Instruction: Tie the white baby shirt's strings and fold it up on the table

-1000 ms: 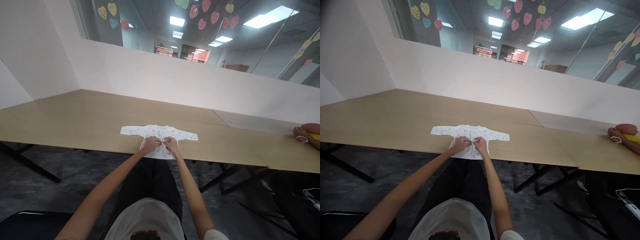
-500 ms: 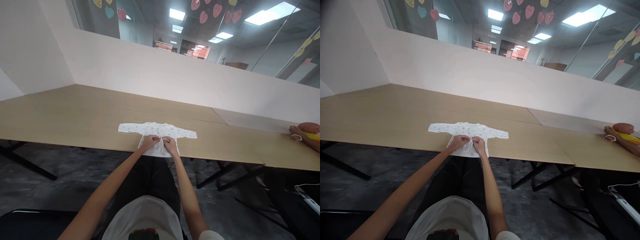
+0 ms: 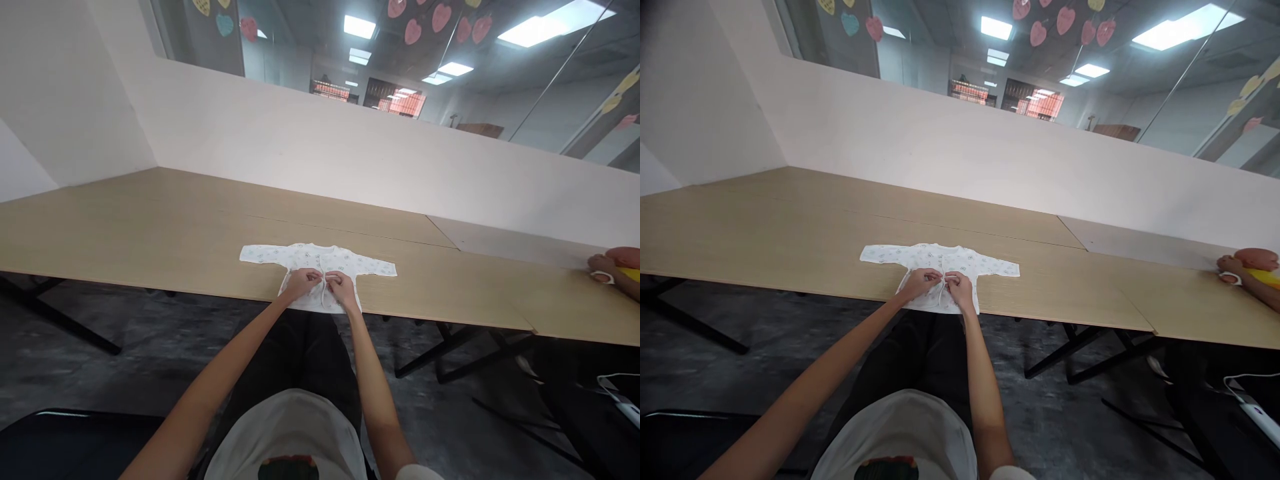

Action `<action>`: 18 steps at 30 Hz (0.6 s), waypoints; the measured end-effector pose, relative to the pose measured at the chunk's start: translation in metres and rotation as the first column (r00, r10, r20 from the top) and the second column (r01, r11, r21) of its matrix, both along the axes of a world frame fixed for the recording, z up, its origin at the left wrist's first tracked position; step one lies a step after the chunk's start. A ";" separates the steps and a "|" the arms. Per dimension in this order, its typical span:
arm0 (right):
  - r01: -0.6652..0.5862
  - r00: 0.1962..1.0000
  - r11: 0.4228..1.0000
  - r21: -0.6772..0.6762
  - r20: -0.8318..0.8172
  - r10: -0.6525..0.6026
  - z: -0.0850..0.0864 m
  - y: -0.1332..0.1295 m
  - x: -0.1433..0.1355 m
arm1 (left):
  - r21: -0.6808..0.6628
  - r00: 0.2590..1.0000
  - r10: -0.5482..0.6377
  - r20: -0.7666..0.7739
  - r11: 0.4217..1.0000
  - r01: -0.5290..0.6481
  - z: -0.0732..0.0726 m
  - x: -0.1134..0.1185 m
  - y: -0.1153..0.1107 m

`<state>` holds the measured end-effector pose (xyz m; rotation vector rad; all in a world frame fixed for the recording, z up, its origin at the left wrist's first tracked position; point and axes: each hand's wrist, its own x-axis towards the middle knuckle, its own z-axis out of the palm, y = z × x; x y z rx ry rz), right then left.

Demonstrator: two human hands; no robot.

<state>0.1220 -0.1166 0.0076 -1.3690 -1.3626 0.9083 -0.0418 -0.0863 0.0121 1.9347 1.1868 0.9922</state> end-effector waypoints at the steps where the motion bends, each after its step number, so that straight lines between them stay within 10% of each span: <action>1: -0.002 1.000 1.000 0.000 0.006 0.002 0.000 0.001 0.000 | 0.002 1.000 0.000 -0.001 1.000 0.000 0.000 0.000 0.000; 18: 0.146 0.942 0.989 -0.005 0.305 -0.138 0.009 0.000 -0.011 | 0.068 0.997 -0.046 -0.058 0.996 0.050 0.000 0.002 -0.001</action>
